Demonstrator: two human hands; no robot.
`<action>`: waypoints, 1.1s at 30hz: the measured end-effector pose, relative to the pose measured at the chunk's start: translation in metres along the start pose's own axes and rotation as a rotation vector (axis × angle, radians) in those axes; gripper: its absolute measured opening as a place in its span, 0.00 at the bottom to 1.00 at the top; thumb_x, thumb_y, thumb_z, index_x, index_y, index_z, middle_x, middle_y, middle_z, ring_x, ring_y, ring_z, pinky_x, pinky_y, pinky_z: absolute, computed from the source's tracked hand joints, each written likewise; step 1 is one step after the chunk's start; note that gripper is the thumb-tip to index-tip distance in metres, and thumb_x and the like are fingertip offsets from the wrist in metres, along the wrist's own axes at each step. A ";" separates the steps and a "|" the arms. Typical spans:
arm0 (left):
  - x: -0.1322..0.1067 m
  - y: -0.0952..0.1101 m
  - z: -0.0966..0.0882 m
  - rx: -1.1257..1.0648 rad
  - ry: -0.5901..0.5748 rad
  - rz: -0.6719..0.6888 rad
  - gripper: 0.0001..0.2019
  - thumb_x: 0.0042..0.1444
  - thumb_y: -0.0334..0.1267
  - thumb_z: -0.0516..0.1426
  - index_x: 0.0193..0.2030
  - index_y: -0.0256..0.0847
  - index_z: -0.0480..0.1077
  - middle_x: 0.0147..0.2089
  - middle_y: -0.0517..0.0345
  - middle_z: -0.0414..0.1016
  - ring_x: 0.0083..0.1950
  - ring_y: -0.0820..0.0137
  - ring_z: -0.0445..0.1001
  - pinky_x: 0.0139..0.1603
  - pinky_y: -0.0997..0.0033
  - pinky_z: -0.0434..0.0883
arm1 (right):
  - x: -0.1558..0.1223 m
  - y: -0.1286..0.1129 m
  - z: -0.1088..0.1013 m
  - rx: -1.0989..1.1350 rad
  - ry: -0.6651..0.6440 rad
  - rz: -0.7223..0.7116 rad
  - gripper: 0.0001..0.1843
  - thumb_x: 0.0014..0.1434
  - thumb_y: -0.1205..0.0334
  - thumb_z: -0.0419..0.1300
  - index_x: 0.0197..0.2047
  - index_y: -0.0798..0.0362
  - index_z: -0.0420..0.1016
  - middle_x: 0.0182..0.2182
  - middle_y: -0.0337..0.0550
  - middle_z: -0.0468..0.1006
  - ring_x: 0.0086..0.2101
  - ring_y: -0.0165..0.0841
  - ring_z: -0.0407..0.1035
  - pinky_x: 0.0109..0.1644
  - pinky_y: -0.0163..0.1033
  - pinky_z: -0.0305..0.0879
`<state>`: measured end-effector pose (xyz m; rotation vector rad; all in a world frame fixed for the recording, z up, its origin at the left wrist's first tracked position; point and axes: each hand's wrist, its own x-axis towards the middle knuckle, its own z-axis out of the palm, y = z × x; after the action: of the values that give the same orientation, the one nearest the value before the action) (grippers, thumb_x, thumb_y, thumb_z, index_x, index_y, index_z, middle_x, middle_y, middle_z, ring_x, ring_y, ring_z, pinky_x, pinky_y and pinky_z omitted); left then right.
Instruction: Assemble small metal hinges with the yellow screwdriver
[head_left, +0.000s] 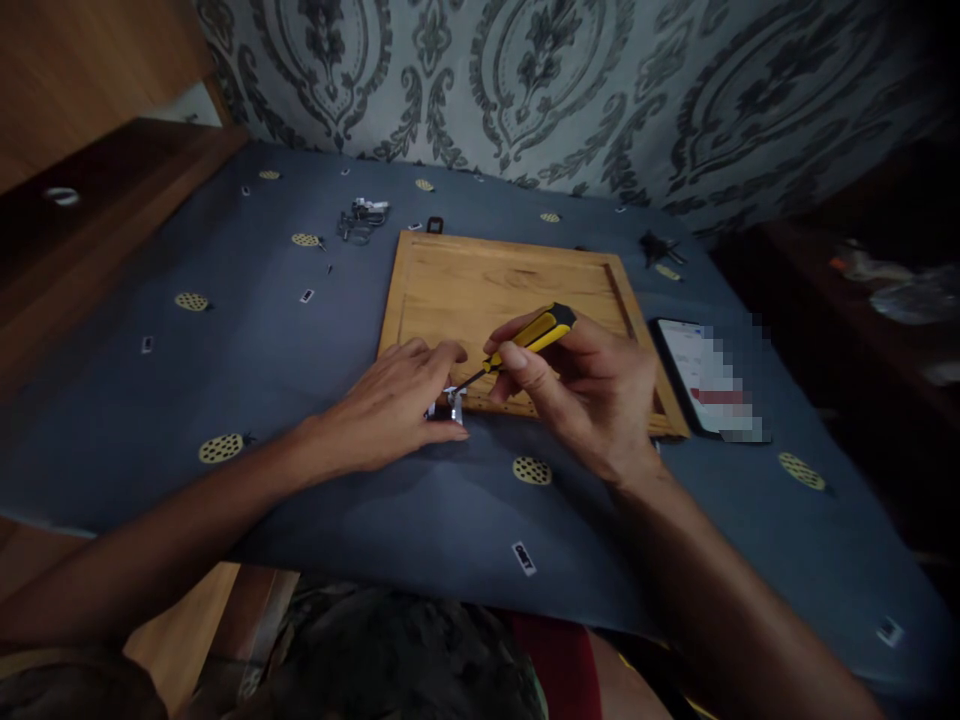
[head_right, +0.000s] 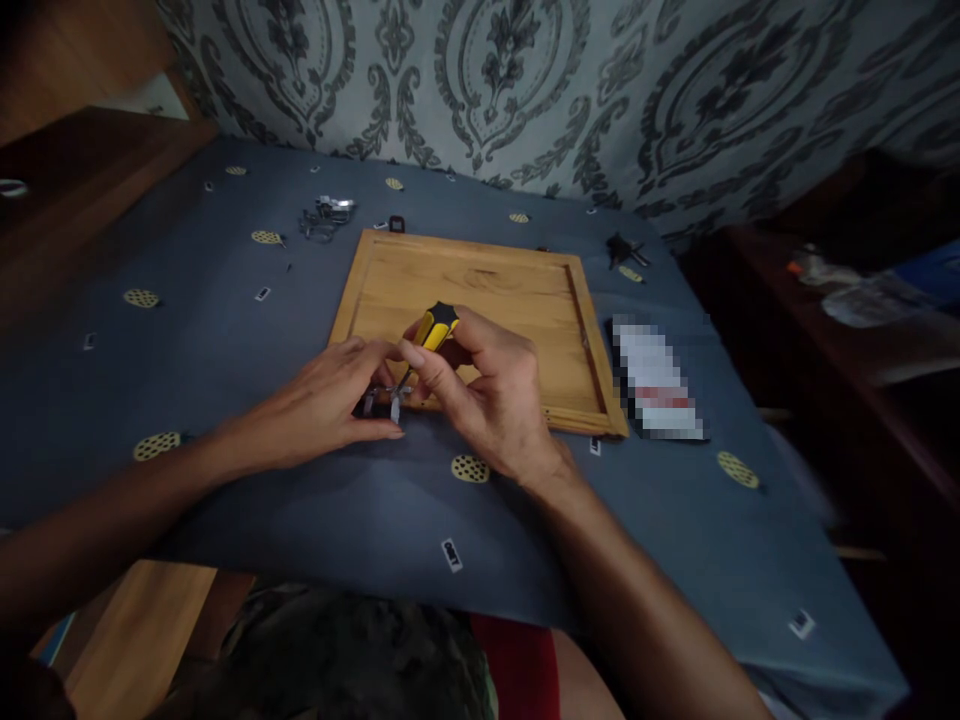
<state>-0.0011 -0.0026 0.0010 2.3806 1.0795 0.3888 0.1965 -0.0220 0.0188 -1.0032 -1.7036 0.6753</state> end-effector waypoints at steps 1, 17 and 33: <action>0.000 0.000 0.000 0.002 0.000 0.000 0.28 0.56 0.41 0.69 0.59 0.42 0.62 0.56 0.48 0.75 0.59 0.54 0.72 0.59 0.56 0.70 | 0.000 0.000 0.000 0.008 -0.007 0.003 0.15 0.62 0.47 0.69 0.36 0.51 0.78 0.29 0.37 0.79 0.21 0.27 0.73 0.26 0.34 0.71; 0.000 -0.002 -0.002 -0.027 -0.007 0.042 0.24 0.58 0.41 0.66 0.57 0.43 0.62 0.57 0.48 0.75 0.60 0.54 0.72 0.60 0.52 0.69 | -0.001 -0.005 0.000 0.053 0.254 0.010 0.15 0.64 0.46 0.66 0.37 0.49 0.78 0.31 0.37 0.79 0.21 0.26 0.73 0.26 0.35 0.73; -0.001 -0.002 0.000 -0.014 0.003 0.023 0.23 0.58 0.41 0.68 0.55 0.43 0.63 0.56 0.50 0.75 0.60 0.55 0.72 0.59 0.54 0.70 | -0.003 -0.003 0.004 0.038 0.088 0.055 0.17 0.64 0.46 0.66 0.33 0.51 0.75 0.27 0.35 0.76 0.20 0.26 0.71 0.23 0.34 0.68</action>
<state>-0.0029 -0.0021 0.0002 2.3830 1.0475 0.4064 0.1921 -0.0258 0.0183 -1.0417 -1.5865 0.6872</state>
